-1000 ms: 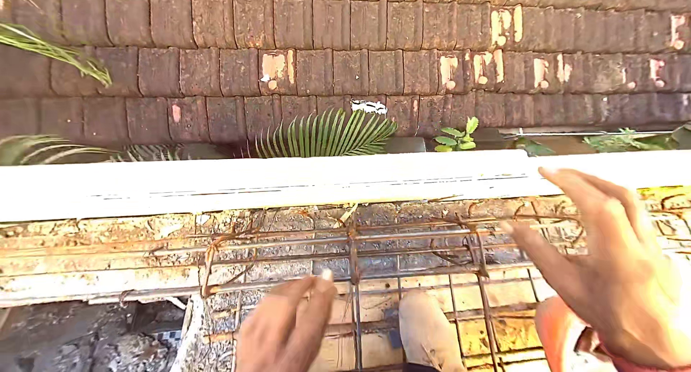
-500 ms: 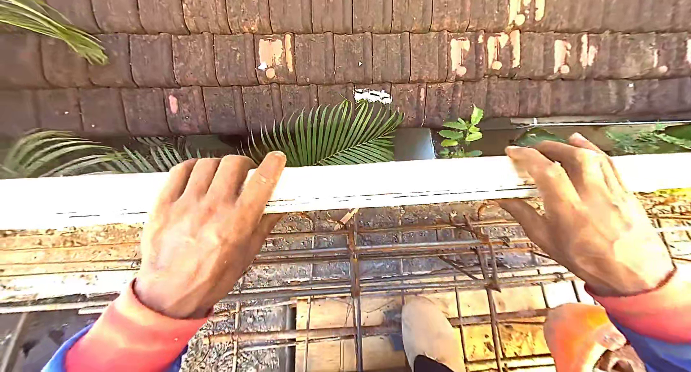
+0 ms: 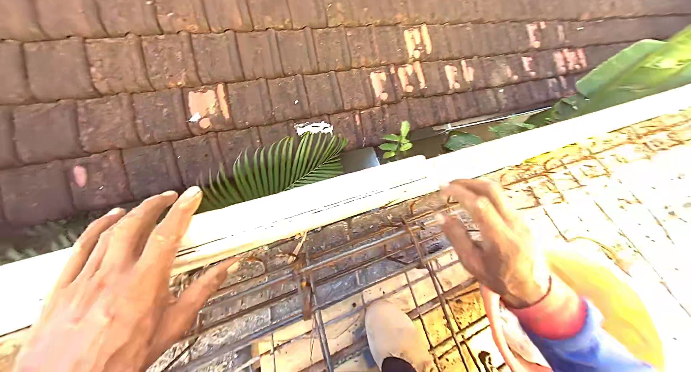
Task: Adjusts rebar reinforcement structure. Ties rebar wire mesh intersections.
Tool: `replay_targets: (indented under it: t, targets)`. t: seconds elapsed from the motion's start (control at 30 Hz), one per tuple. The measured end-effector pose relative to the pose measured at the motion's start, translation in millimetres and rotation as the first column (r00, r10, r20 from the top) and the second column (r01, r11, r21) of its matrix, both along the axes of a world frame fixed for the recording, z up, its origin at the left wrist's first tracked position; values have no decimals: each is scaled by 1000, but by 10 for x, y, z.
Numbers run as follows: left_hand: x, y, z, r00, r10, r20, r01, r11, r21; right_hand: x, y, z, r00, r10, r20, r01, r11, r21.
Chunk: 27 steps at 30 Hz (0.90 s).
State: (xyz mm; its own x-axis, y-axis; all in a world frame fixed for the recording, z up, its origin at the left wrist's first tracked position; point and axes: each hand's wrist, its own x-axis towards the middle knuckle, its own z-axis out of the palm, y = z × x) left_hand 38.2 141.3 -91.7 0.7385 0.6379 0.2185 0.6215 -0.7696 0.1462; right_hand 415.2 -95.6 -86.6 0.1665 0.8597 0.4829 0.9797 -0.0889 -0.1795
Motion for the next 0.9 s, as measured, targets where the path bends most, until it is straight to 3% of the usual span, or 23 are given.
replay_targets:
  t: [0.17,0.27,0.4,0.5,0.67,0.9]
  targets:
    - [293,116,14,995,-99,23,100,994,-45,-322,-480,-583,959,-272,-79,231,913,-336]
    - [445,166,-129,989,-140,-45,144,985,99,-473,-675,-909,941,-338,-21,271,790,-549]
    - [443,157,-181,989,-145,-26,147,977,152,-510,-710,-1167,940,-342,18,300,798,-522]
    - [399,159,-216,989,-146,-1,145,980,139,-557,-579,-1091,926,-377,4,299,727,-618]
    - [374,183,-289,990,-139,26,137,987,80,-563,-539,-1046,930,-368,19,292,707,-644]
    - [368,205,-240,994,-103,31,99,988,115,-595,-460,-990,920,-391,29,294,639,-710]
